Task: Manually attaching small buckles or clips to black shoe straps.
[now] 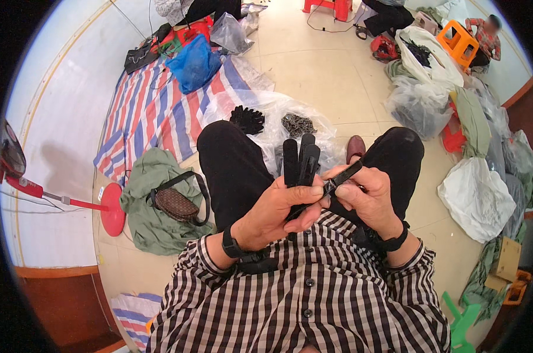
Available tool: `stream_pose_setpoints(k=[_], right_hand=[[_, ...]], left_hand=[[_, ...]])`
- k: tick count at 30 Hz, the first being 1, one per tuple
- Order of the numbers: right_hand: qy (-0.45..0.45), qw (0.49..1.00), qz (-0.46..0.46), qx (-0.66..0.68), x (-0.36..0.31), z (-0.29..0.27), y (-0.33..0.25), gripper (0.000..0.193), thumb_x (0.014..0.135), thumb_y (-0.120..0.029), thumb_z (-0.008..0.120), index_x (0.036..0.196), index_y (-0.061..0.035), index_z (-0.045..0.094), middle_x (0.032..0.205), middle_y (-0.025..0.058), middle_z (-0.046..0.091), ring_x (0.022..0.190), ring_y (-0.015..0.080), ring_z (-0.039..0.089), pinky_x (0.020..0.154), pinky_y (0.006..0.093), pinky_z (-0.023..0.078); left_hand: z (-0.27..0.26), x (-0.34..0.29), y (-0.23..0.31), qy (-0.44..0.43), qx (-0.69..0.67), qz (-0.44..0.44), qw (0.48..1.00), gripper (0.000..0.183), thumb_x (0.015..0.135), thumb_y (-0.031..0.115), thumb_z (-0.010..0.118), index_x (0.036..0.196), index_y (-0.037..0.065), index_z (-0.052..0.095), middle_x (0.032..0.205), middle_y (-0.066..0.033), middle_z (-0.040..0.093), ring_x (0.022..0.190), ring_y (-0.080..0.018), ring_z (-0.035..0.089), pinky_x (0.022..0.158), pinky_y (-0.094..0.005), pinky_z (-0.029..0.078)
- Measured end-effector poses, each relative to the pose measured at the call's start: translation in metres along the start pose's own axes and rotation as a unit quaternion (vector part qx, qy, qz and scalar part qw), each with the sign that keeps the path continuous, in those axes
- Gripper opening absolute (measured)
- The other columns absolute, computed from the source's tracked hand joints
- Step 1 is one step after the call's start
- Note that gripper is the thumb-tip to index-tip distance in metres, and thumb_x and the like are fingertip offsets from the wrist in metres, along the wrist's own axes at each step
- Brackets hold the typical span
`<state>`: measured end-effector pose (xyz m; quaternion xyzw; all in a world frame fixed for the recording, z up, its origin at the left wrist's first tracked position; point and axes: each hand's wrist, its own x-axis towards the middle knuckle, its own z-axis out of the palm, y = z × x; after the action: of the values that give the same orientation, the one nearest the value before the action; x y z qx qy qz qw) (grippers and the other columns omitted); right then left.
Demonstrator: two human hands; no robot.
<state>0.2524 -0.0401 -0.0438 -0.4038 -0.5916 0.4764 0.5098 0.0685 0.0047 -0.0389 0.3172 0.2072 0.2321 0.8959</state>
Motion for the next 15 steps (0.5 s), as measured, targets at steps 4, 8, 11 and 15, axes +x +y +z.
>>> stream_pose_setpoints(k=[4, 8, 11, 15], right_hand=[[-0.002, 1.0, -0.01, -0.01, 0.001, 0.001, -0.003, 0.019, 0.082, -0.005, 0.056, 0.1, -0.0006, 0.062, 0.081, 0.0027, 0.065, 0.068, 0.0059, 0.058, 0.061, 0.0187, 0.044], [0.006, 1.0, -0.014, 0.006, 0.002, 0.004, -0.002, 0.02, 0.085, -0.008, 0.055, 0.102, 0.0, 0.06, 0.082, 0.0016, 0.064, 0.063, 0.0043, 0.054, 0.057, 0.0175, 0.042], [-0.001, 0.984, 0.059, 0.166, -0.001, 0.008, 0.006, 0.022, 0.088, -0.011, 0.053, 0.107, 0.0001, 0.057, 0.075, -0.0013, 0.06, 0.054, 0.0012, 0.044, 0.049, 0.0157, 0.035], [0.021, 0.965, 0.082, 0.248, 0.0, 0.016, 0.007, 0.025, 0.091, -0.014, 0.049, 0.112, -0.0007, 0.054, 0.064, -0.0056, 0.047, 0.05, 0.0003, 0.035, 0.045, 0.0149, 0.027]], left_hand=[[0.0, -0.001, 0.001, 0.005, -0.003, -0.007, 1.0, 0.017, 0.088, 0.016, 0.052, 0.084, 0.0, 0.055, 0.051, -0.007, 0.052, 0.032, -0.0075, 0.036, 0.034, -0.0189, 0.028], [0.0, -0.001, 0.0, 0.036, -0.009, -0.022, 0.999, 0.015, 0.087, 0.016, 0.052, 0.088, 0.001, 0.056, 0.051, -0.0057, 0.051, 0.032, -0.0074, 0.036, 0.036, -0.0196, 0.029], [-0.001, 0.0, 0.0, 0.038, 0.003, 0.009, 0.999, 0.017, 0.088, 0.015, 0.051, 0.082, -0.001, 0.056, 0.051, -0.007, 0.052, 0.033, -0.0085, 0.036, 0.035, -0.0196, 0.028], [0.001, -0.002, 0.001, 0.048, 0.041, 0.034, 0.997, 0.017, 0.088, 0.015, 0.051, 0.082, 0.0, 0.055, 0.05, -0.0061, 0.05, 0.033, -0.0086, 0.036, 0.035, -0.02, 0.027]])
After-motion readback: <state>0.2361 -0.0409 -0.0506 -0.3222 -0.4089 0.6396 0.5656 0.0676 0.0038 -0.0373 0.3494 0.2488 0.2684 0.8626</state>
